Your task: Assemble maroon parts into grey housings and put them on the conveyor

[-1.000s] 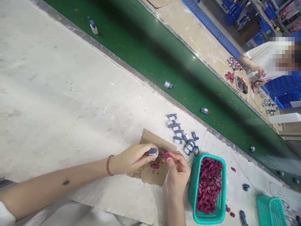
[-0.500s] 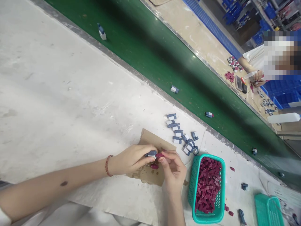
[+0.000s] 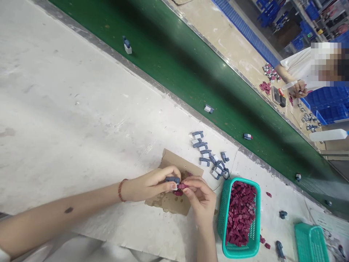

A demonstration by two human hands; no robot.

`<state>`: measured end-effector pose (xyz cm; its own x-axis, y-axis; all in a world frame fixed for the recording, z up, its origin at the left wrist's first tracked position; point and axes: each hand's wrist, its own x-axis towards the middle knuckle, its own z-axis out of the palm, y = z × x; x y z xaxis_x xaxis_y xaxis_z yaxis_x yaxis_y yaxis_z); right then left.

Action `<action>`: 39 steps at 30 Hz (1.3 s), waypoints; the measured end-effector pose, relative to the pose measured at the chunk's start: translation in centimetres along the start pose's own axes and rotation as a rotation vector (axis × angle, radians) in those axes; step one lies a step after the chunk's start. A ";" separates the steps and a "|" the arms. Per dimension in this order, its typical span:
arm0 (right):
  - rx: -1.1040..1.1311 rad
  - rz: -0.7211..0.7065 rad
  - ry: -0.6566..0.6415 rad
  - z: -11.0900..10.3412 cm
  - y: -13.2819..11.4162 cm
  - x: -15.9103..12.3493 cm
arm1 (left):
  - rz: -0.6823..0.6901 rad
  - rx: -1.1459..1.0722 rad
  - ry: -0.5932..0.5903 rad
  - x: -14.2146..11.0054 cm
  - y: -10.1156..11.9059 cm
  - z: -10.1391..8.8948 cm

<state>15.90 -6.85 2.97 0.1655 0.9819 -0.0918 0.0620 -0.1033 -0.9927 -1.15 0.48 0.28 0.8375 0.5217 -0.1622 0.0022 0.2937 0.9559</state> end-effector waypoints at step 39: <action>-0.195 0.034 0.134 -3.1 -1.0 -3.7 | -0.257 0.020 -0.270 4.3 3.8 1.7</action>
<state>18.23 -10.87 4.51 0.2991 0.9488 -0.1013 0.2406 -0.1778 -0.9542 3.38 2.51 3.65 0.9222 0.2019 -0.3297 0.2397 0.3705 0.8974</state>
